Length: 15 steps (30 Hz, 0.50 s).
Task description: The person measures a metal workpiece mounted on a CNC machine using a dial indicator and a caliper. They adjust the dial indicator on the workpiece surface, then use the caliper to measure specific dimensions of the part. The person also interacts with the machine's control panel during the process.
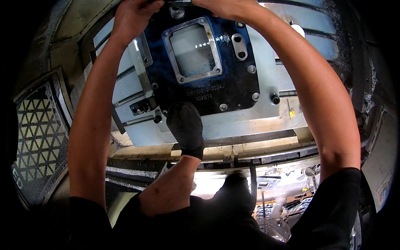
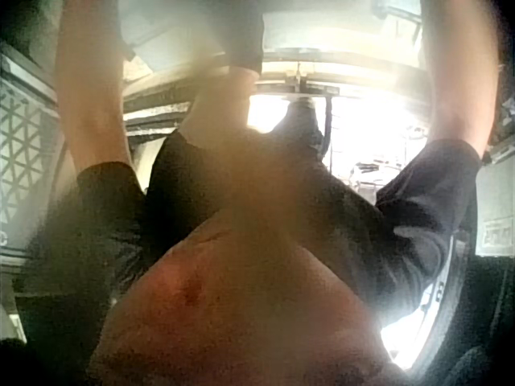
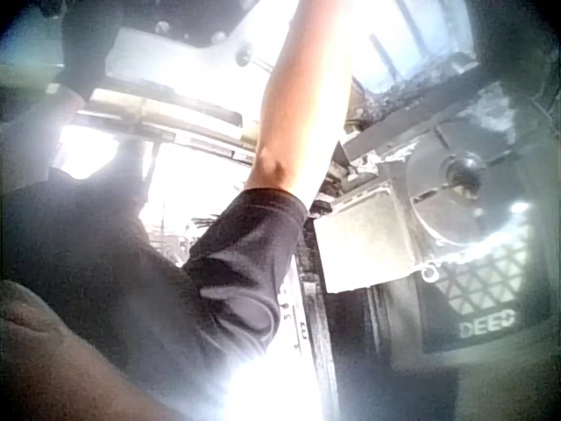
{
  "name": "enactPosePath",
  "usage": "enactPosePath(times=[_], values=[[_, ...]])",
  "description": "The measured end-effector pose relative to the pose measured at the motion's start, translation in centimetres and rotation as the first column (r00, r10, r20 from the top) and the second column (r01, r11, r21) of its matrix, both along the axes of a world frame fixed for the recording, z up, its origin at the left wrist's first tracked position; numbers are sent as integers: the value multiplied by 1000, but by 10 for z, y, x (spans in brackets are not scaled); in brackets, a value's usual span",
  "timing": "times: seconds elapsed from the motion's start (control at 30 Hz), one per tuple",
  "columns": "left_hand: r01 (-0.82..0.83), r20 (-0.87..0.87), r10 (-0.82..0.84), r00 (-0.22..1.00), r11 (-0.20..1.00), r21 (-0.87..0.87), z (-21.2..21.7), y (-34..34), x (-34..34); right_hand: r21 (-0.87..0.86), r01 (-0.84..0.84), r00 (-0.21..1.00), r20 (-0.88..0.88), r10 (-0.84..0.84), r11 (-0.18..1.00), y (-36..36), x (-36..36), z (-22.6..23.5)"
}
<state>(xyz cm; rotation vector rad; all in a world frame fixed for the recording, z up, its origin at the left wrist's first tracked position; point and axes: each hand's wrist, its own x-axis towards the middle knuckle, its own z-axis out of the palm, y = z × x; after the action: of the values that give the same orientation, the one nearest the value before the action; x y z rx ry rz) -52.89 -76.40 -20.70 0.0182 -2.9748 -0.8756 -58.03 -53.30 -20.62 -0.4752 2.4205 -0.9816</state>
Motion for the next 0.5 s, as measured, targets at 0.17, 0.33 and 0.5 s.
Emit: enactPosePath(times=[0.17, 0.33, 0.5], values=[[-6, -11, 6, 1000, 1000, 3, 0, 0, 1, -47, 9, 1000, 25, -7, 999, 2, 0, 0], [19, -24, -19, 1000, 1000, -23, 0, 1, -1, -85, 50, 998, 33, -47, 995, 3, 1, -7], [6, -6, -6, 1000, 1000, -31, 2, 2, -1, -75, 42, 999, 33, -40, 996, 2, -1, -5]])
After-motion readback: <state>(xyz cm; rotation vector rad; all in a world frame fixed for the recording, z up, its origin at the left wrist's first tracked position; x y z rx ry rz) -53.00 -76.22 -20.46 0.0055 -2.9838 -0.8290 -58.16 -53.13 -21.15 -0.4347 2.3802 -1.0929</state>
